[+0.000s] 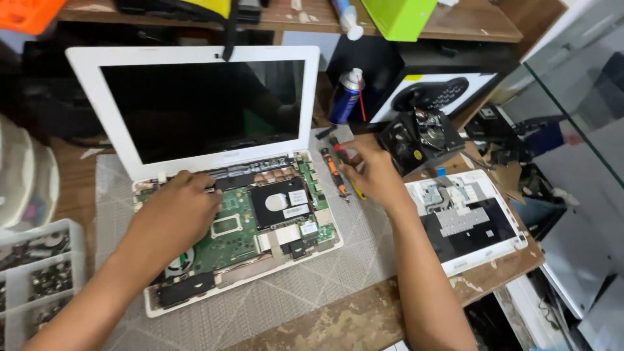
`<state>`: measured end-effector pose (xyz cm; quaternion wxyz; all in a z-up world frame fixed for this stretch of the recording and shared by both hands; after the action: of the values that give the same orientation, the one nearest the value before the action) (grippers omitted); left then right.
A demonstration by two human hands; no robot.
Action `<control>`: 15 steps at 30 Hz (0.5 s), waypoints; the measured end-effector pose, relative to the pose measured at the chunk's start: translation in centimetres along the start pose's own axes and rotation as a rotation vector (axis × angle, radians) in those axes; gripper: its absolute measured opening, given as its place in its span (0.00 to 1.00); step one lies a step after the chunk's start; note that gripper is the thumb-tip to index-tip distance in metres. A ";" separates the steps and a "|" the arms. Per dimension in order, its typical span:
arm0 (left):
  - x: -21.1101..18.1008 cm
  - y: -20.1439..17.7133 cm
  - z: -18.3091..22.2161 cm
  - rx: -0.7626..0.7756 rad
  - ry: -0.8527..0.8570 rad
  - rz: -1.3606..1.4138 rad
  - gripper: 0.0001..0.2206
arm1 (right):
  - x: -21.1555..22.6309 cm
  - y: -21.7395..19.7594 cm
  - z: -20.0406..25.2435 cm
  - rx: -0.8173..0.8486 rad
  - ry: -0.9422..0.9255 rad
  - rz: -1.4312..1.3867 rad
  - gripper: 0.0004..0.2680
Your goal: Removing the screws and prying open the outer casing of a laptop for repair.
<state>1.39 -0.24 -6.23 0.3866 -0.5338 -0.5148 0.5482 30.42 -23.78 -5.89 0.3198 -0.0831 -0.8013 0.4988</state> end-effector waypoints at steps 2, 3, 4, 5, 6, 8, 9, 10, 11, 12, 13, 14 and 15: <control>-0.7 -0.9 0.4 0.016 -0.020 0.008 0.08 | 1.0 -0.3 -0.1 0.016 -0.055 0.015 0.13; -0.9 -1.1 0.2 0.023 -0.016 0.008 0.08 | 1.1 -0.7 0.0 0.017 -0.048 0.013 0.13; -1.0 -1.3 0.1 0.062 -0.076 0.067 0.09 | 1.2 -1.0 0.1 0.100 -0.055 0.035 0.11; -1.1 -1.5 -0.1 0.102 -0.137 0.126 0.12 | 1.4 -1.3 0.1 0.183 -0.063 0.056 0.11; -1.1 -1.5 -0.1 0.106 -0.133 0.123 0.12 | 1.5 -1.3 0.2 0.181 -0.058 0.053 0.11; -1.1 -1.8 0.0 0.077 -0.135 0.133 0.09 | 1.8 -1.3 0.4 0.209 -0.014 0.169 0.08; -0.8 -1.4 0.0 0.080 -0.133 0.129 0.09 | 1.5 -0.8 0.5 0.207 -0.011 0.165 0.08; -0.4 -1.0 0.0 0.059 -0.108 0.133 0.09 | 1.2 -0.4 0.5 0.236 0.002 0.213 0.10; -0.1 -0.6 0.0 0.039 -0.083 0.137 0.10 | 1.0 0.0 0.5 0.266 0.015 0.261 0.12; -0.3 -0.8 0.0 0.039 -0.082 0.135 0.10 | 1.2 0.1 0.6 0.264 0.015 0.260 0.12; -0.4 -1.0 0.0 0.049 -0.092 0.148 0.10 | 1.5 0.3 0.8 0.288 0.063 0.301 0.13; -0.5 -1.2 0.0 0.057 -0.105 0.160 0.09 | 1.8 0.4 0.8 0.311 0.106 0.343 0.14; -0.9 -1.7 0.0 0.054 -0.108 0.158 0.09 | 2.2 0.4 0.8 0.310 0.101 0.343 0.14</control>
<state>1.33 -0.84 -4.35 0.3280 -0.5320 -0.4762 0.6186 28.15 -23.23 -5.53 0.2791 -0.1930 -0.6723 0.6580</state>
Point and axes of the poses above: each hand's wrist, its own z-axis away from the middle knuckle, its own y-axis out of the palm, x = y × z, the point moved 1 cm from there along -z, towards the middle knuckle, and after that the axes turned 8 degrees about z, right-handed, at the moved point
